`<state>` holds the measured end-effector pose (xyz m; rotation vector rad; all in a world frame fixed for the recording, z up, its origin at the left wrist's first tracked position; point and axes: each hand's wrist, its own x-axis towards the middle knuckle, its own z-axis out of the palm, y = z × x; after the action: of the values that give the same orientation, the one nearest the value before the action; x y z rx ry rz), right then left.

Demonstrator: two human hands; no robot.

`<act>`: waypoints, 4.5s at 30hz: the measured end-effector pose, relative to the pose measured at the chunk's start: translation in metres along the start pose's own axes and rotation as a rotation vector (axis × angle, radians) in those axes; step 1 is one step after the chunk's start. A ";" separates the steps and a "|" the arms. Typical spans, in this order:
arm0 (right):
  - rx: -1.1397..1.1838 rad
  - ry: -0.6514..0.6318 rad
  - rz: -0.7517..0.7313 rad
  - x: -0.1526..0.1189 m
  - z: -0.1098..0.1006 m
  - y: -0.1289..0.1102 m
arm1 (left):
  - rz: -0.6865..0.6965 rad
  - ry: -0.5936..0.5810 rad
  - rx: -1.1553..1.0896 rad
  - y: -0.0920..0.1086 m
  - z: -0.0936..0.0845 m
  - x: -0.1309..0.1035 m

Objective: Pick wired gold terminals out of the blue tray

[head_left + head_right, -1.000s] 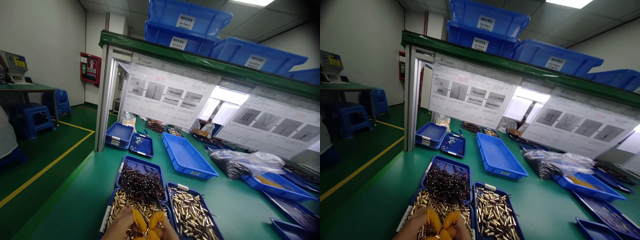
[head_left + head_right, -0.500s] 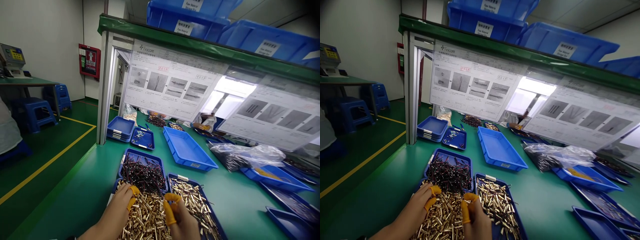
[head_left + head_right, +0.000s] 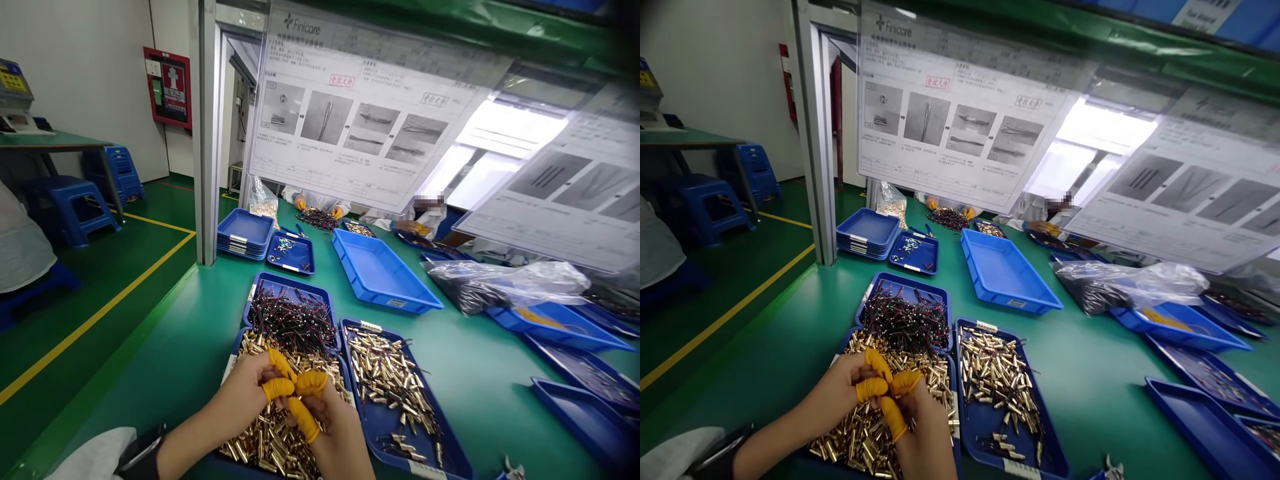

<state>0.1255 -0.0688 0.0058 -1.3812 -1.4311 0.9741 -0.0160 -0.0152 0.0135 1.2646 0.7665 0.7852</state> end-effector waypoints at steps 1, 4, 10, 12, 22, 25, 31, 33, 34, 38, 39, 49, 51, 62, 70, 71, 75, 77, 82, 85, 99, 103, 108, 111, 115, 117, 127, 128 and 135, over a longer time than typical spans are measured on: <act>0.036 0.010 0.027 -0.001 0.001 0.000 | 0.009 -0.006 0.023 -0.001 0.000 0.000; 0.022 0.004 0.081 -0.002 0.001 -0.001 | 0.038 0.024 0.123 -0.002 0.001 -0.001; 0.163 -0.083 0.067 -0.001 -0.004 -0.004 | 0.047 -0.001 0.107 0.003 0.002 -0.001; 0.250 -0.106 0.054 0.000 -0.006 -0.006 | 0.055 -0.002 0.095 0.005 0.003 -0.002; 0.131 0.164 0.093 0.002 -0.030 -0.007 | 0.067 -0.236 0.643 0.016 -0.018 -0.007; 0.118 0.156 0.123 0.003 -0.032 -0.008 | 0.170 -0.303 0.687 0.015 -0.017 -0.006; -0.083 0.191 -0.027 -0.001 -0.019 0.004 | 0.133 -0.130 0.596 0.010 -0.008 -0.005; -0.201 0.180 -0.082 -0.002 -0.017 0.012 | 0.103 -0.051 0.484 0.009 -0.005 -0.005; -0.254 0.167 -0.111 -0.003 -0.017 0.015 | 0.091 -0.029 0.445 0.009 -0.004 -0.005; -0.365 0.103 -0.189 -0.002 -0.017 0.020 | 0.090 0.030 0.460 0.007 0.000 -0.005; -0.376 0.086 -0.196 -0.002 -0.017 0.019 | 0.097 0.049 0.473 0.006 0.001 -0.004; -0.584 -0.007 -0.273 -0.001 -0.020 0.003 | 0.230 0.052 0.491 0.002 -0.003 -0.005; -0.589 -0.035 -0.271 0.000 -0.022 0.000 | 0.253 0.061 0.496 0.003 -0.002 -0.004; -0.392 -0.044 -0.139 0.001 -0.020 0.002 | 0.413 -0.006 0.525 -0.003 -0.004 -0.005; 0.005 -0.044 0.005 -0.002 -0.015 0.010 | 0.199 -0.112 0.699 -0.002 -0.004 -0.015; 0.088 -0.074 0.038 -0.002 -0.014 0.009 | 0.203 -0.123 0.702 -0.002 -0.003 -0.015; 0.363 -0.121 0.106 0.001 -0.017 -0.003 | 0.219 -0.051 0.694 -0.004 -0.002 -0.011; 0.376 -0.131 0.092 0.003 -0.019 -0.007 | 0.217 0.003 0.676 -0.006 -0.002 -0.010; 0.165 -0.060 0.073 0.004 -0.018 0.003 | 0.268 -0.008 0.730 -0.008 -0.002 -0.010; 0.094 -0.029 0.109 0.003 -0.014 0.008 | 0.294 -0.054 0.789 -0.005 -0.002 -0.012; 0.614 -0.157 0.192 0.010 -0.014 0.004 | 0.359 -0.183 0.710 -0.002 -0.008 -0.010; 0.274 0.390 0.123 0.011 -0.058 -0.008 | 0.214 -0.123 0.751 0.019 -0.025 -0.007; -0.206 0.693 0.021 0.012 -0.074 -0.007 | 0.329 -0.244 1.057 0.018 -0.034 -0.002; -0.246 0.495 -0.073 0.010 -0.052 -0.004 | 0.353 -0.200 1.119 0.010 -0.030 0.000; -0.208 0.184 -0.170 0.007 -0.023 -0.001 | 0.290 -0.083 0.842 0.009 -0.022 0.000; -0.224 0.155 -0.191 0.006 -0.014 0.002 | 0.197 -0.010 0.607 0.011 -0.015 0.000; -0.004 0.075 -0.110 0.006 0.003 0.028 | 0.144 0.043 0.173 0.002 0.009 -0.002; 0.027 0.055 -0.082 0.006 0.003 0.028 | 0.175 0.050 0.220 0.003 0.008 -0.003; 0.511 -0.203 0.129 0.004 0.005 0.001 | 0.219 -0.063 0.191 0.017 0.009 -0.013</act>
<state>0.1208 -0.0647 0.0036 -1.0220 -1.1318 1.4787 -0.0168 -0.0282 0.0319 1.5572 0.6716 0.8587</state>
